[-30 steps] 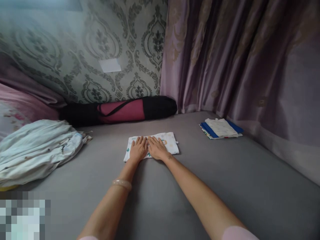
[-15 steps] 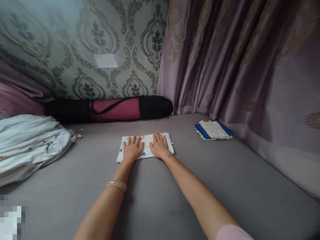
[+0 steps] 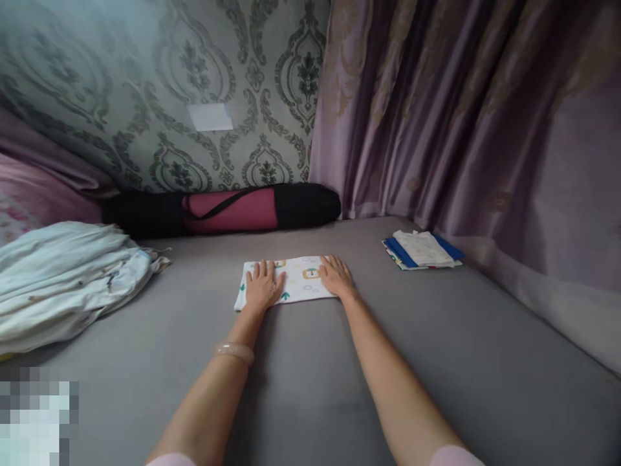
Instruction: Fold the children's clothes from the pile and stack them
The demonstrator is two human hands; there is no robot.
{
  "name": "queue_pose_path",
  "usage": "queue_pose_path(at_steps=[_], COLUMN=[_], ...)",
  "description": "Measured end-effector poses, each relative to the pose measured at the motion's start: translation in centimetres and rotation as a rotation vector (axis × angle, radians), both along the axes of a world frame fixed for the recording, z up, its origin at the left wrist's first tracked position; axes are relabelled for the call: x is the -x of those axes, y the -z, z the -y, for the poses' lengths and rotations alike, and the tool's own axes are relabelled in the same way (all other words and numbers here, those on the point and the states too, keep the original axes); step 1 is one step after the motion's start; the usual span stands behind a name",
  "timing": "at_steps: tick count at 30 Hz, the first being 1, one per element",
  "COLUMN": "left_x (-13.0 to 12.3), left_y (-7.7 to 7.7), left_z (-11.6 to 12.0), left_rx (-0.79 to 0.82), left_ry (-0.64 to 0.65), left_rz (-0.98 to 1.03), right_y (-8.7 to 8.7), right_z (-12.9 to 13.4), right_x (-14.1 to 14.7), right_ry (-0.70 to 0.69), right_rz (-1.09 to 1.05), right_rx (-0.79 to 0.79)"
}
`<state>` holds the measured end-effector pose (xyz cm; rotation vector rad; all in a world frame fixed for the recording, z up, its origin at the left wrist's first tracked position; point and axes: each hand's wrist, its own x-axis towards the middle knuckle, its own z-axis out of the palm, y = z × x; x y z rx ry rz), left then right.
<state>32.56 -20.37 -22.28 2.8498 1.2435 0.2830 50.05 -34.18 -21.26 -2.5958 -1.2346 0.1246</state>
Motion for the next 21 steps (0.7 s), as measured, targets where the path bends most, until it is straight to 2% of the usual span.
queue_pose_path(at_steps=[6,12,16,21], left_x=[0.0,1.6,2.3,2.2], left_y=[0.0,-0.4,-0.1,0.1], left_z=[-0.5,-2.2,-2.7,-2.8], left_rx=[-0.042,0.035,0.079,0.146], left_ry=[-0.029,0.091,0.038,-0.002], left_rz=[-0.005,-0.037,-0.003,0.016], right_y=[0.1,0.0,0.0,-0.5], right_z=[-0.2,-0.2,-0.3,0.1], right_x=[0.1,0.0,0.0,0.1], right_ry=[-0.002,-0.005,0.013,0.132], right_rz=[0.025,-0.001,-0.006,0.014], right_rx=[-0.018,-0.009,-0.041,-0.059])
